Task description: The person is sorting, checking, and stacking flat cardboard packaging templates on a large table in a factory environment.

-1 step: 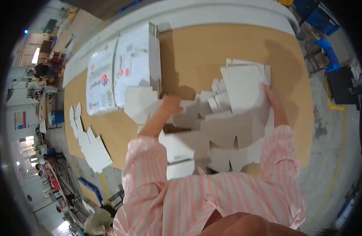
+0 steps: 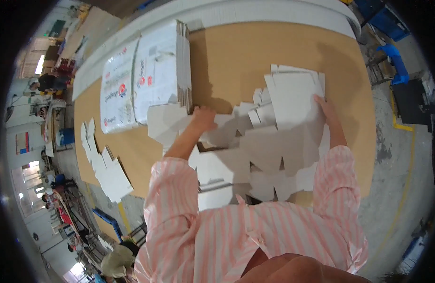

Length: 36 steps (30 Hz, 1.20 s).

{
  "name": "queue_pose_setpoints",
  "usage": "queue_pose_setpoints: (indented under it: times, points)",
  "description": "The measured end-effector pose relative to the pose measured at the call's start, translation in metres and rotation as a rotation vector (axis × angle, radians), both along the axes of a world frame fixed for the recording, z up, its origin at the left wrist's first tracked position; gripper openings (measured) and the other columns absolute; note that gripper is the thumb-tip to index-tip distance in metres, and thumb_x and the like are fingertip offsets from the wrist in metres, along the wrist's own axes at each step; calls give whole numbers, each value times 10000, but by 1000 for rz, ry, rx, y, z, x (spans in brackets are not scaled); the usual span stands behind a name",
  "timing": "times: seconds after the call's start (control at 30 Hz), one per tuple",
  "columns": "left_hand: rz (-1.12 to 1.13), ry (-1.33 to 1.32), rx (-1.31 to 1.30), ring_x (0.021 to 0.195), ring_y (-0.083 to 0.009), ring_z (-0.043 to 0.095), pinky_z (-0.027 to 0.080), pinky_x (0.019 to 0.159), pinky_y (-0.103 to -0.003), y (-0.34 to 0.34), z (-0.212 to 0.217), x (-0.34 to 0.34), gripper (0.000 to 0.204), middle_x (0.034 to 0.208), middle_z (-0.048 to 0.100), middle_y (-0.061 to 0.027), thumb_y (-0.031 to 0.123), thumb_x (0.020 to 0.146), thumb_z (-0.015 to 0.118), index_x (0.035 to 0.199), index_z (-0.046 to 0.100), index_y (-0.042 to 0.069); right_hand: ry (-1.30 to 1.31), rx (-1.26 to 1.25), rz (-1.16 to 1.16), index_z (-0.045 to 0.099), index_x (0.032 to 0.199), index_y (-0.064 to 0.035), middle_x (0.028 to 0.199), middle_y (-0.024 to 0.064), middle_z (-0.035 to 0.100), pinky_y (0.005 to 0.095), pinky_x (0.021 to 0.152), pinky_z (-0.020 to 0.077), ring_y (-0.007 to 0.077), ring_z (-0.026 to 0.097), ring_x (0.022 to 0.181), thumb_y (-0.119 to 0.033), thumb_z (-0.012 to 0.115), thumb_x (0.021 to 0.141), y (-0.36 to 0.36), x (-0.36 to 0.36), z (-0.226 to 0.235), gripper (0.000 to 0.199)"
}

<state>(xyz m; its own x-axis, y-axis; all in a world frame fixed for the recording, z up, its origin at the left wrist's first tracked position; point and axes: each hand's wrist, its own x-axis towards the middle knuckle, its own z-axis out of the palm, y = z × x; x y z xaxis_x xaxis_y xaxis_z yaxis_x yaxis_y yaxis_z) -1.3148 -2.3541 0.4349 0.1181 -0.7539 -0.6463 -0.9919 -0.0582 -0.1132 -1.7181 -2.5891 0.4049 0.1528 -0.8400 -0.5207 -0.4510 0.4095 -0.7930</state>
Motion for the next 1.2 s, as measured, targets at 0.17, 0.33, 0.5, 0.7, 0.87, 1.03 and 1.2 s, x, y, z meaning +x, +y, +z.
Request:
queue_pose_setpoints:
  times: [0.17, 0.33, 0.5, 0.7, 0.87, 1.03, 1.2]
  points:
    - [61, -5, -117, 1049, -269, 499, 365, 883, -446, 3, -7, -10, 466, 1044, 580, -125, 314, 666, 636, 1044, 544, 56, 291, -127, 126, 465, 1186, 60, 1080, 236, 562, 398, 841, 424, 348, 545, 1002, -540, 641, 678, 0, -23, -12, 805]
    - [-180, 102, -610, 989, -285, 521, 394, 859, -427, 18, -11, -23, 399, 983, 584, -127, 308, 692, 621, 992, 550, 54, 417, -316, 240, 442, 1207, 51, 1117, 257, 538, 405, 890, 396, 355, 519, 1058, -588, 591, 693, 24, -25, 12, 833]
    - [249, 556, 30, 902, -353, 554, 433, 777, -425, 28, 12, -72, 525, 1020, 568, -163, 526, 787, 508, 933, 568, 25, 497, -245, 313, 440, 1201, 55, 1126, 253, 533, 401, 889, 401, 357, 515, 1062, -572, 617, 684, 42, -37, 20, 831]
    - [211, 547, -61, 933, -366, 538, 421, 788, -431, 52, 0, -76, 590, 1021, 571, -155, 565, 800, 463, 984, 560, 12, 304, 25, 317, 425, 1218, 32, 1180, 230, 494, 407, 902, 394, 349, 493, 1082, -511, 673, 670, 46, -33, 24, 810]
    - [208, 397, -499, 962, -331, 549, 424, 792, -438, 27, 0, -59, 525, 1011, 584, -182, 490, 835, 439, 935, 571, -9, 570, -798, 294, 463, 1180, 14, 1165, 207, 502, 400, 918, 374, 324, 481, 1076, -424, 652, 726, 54, 4, 52, 659]
    - [-60, -4, -622, 889, -307, 595, 453, 745, -446, 9, -24, -21, 371, 932, 622, -168, 371, 866, 425, 923, 586, 41, 33, -774, 700, 515, 1135, -59, 1123, 129, 530, 428, 950, 336, 304, 453, 1102, -328, 580, 794, 102, 140, 70, 439]
    - [93, 168, -152, 911, -313, 594, 463, 787, -429, -9, -15, -25, 333, 920, 628, -166, 334, 859, 428, 939, 612, 68, 449, -958, 1163, 568, 1108, -131, 1096, 75, 560, 391, 936, 329, 276, 475, 1083, -310, 542, 799, 103, 213, -7, 357]
